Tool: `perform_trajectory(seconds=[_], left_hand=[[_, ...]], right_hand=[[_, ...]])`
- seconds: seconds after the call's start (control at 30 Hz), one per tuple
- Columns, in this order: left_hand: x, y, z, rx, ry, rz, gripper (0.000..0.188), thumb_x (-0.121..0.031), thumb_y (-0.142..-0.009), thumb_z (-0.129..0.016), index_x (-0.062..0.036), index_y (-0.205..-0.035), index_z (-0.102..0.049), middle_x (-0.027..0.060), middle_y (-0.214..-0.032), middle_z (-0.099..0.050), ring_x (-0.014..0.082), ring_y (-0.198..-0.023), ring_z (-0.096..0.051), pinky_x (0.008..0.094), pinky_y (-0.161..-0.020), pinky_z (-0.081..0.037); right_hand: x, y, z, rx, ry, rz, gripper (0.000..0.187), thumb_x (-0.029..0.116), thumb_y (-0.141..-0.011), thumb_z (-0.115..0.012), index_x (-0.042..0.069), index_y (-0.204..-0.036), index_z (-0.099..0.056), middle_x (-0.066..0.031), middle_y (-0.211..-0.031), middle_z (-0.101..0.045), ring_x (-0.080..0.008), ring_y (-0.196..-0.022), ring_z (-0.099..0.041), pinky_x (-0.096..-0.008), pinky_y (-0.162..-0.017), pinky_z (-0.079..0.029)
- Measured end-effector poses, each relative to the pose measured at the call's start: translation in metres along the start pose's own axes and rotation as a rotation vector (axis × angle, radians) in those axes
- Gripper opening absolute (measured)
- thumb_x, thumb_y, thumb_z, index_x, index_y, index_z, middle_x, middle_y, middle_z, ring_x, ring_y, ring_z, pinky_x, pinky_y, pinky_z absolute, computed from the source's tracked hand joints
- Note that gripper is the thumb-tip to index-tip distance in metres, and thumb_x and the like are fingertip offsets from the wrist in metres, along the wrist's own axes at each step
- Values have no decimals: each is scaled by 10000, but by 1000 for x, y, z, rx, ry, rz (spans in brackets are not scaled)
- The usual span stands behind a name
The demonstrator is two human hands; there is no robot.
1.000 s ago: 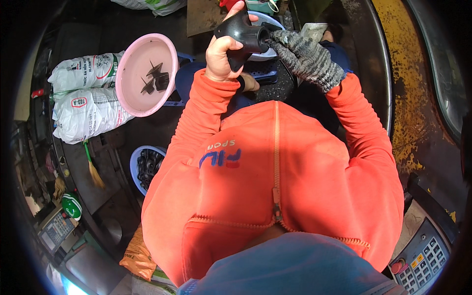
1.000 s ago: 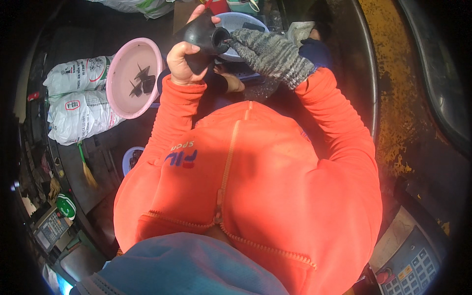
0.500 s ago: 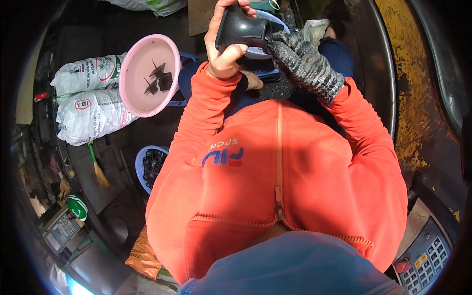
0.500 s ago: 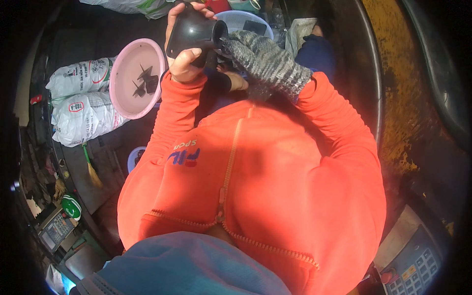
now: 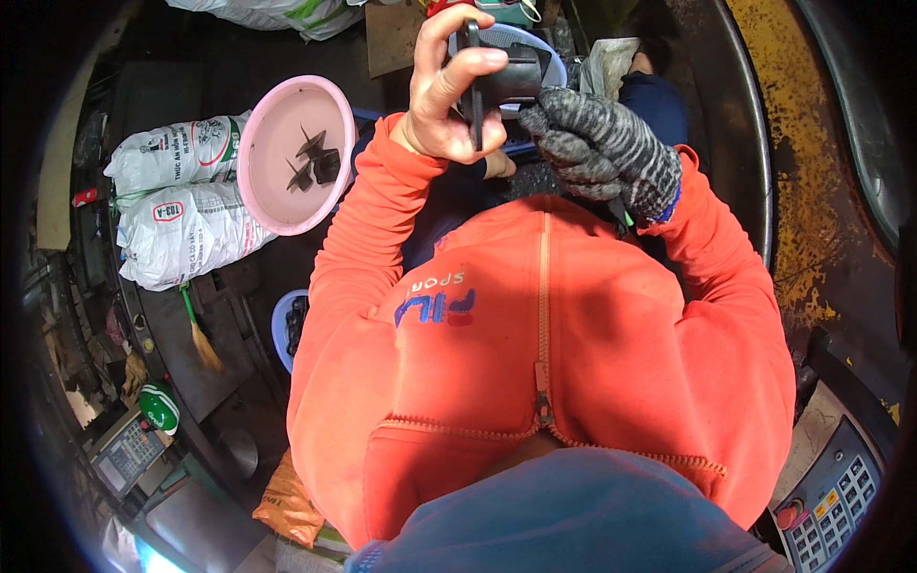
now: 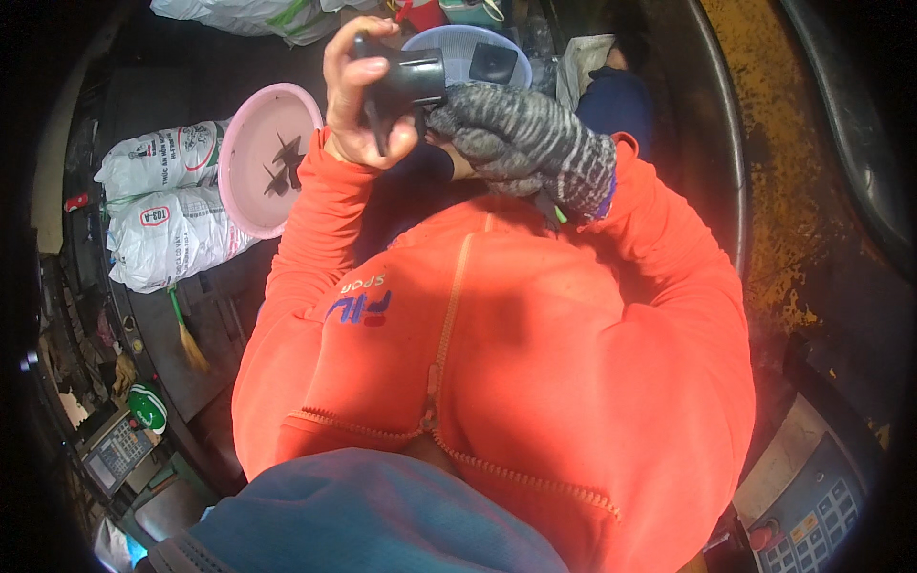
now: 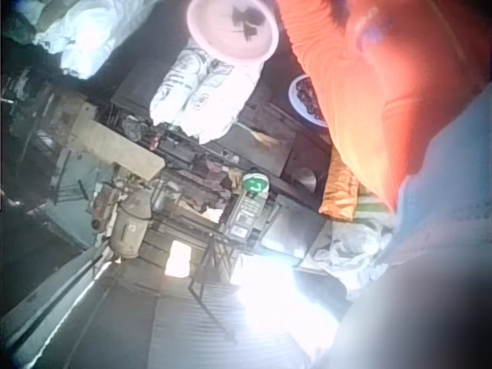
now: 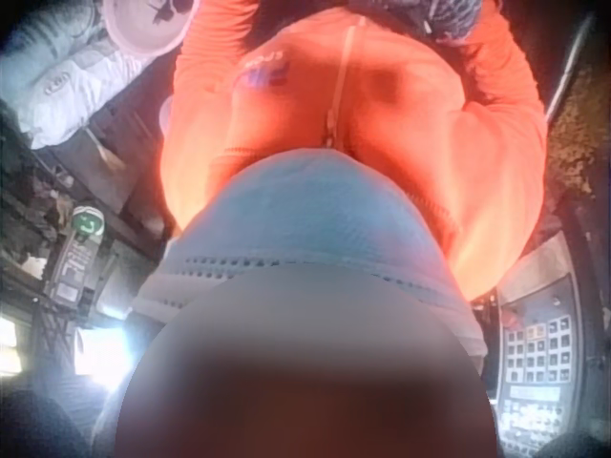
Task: The person sits on the floor and repeatedly wipes small black metal parts with a cloth, then places them into a plastic container. The person also briefly handles a smartphone and a small black object.
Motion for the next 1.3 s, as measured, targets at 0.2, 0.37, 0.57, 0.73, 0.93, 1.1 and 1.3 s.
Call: perform_trajectory(seconds=[0.2,0.37,0.57,0.73,0.93,1.1,1.3], left_hand=[[23,16,4,-293,210,214,800,-84,-552,-575,-44,-1336,-420,209,-1245,-436,337,-1138,-481,402,-965,-402],[49,50,10,-845,1334,677,723,-220,-717,-503,-213,-1412,-306,250,-1360,-401,525,-1236,-370,731,-961,-294],[55,67,31,-901,1538,692,631,-499,-801,-576,-211,-1340,-419,217,-1291,-476,510,-1203,-403,756,-957,-250],[57,88,51,-916,1488,720,747,-652,-814,-486,-170,-1371,-360,186,-1140,-562,406,-1012,-561,657,-847,-422],[51,140,99,-1129,380,1097,579,-310,-883,-584,-19,-1350,-407,88,-978,-637,150,-824,-617,278,-722,-504],[23,166,129,-1087,52,1065,396,-16,-814,-677,21,-1190,-557,61,-907,-640,88,-767,-594,207,-702,-487],[-8,181,156,-1163,-46,1022,336,7,-812,-669,40,-1130,-569,71,-892,-650,99,-777,-605,214,-698,-501]], right_hand=[[32,-6,36,181,-265,294,270,241,-961,-475,27,-1116,-534,1,-742,-536,-49,-560,-515,-184,-424,-431],[71,-13,130,-296,223,470,343,267,-934,-513,25,-1171,-565,-67,-989,-623,-161,-807,-602,-307,-697,-505],[37,-46,225,-812,893,252,313,222,-907,-553,66,-1178,-553,-50,-881,-578,-157,-722,-550,-289,-622,-459],[33,-45,237,-728,1106,257,344,144,-846,-591,47,-1174,-562,-142,-1093,-572,-249,-954,-561,-344,-782,-468],[36,-46,261,-700,1371,250,315,112,-817,-580,50,-1125,-554,-185,-1105,-552,-355,-1009,-545,-425,-811,-453],[28,-48,244,-799,1018,160,235,211,-894,-545,61,-1076,-551,-83,-868,-578,-205,-737,-570,-311,-622,-459],[18,-57,212,-813,748,122,213,142,-875,-581,82,-1077,-550,-26,-786,-561,-128,-625,-525,-272,-524,-427]])
Point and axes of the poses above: each hand's wrist, its own y-axis away from the middle knuckle, its own z-axis out of the back of the hand, x = y × z, the point moved 4 cm from there along -y, towards the middle knuckle
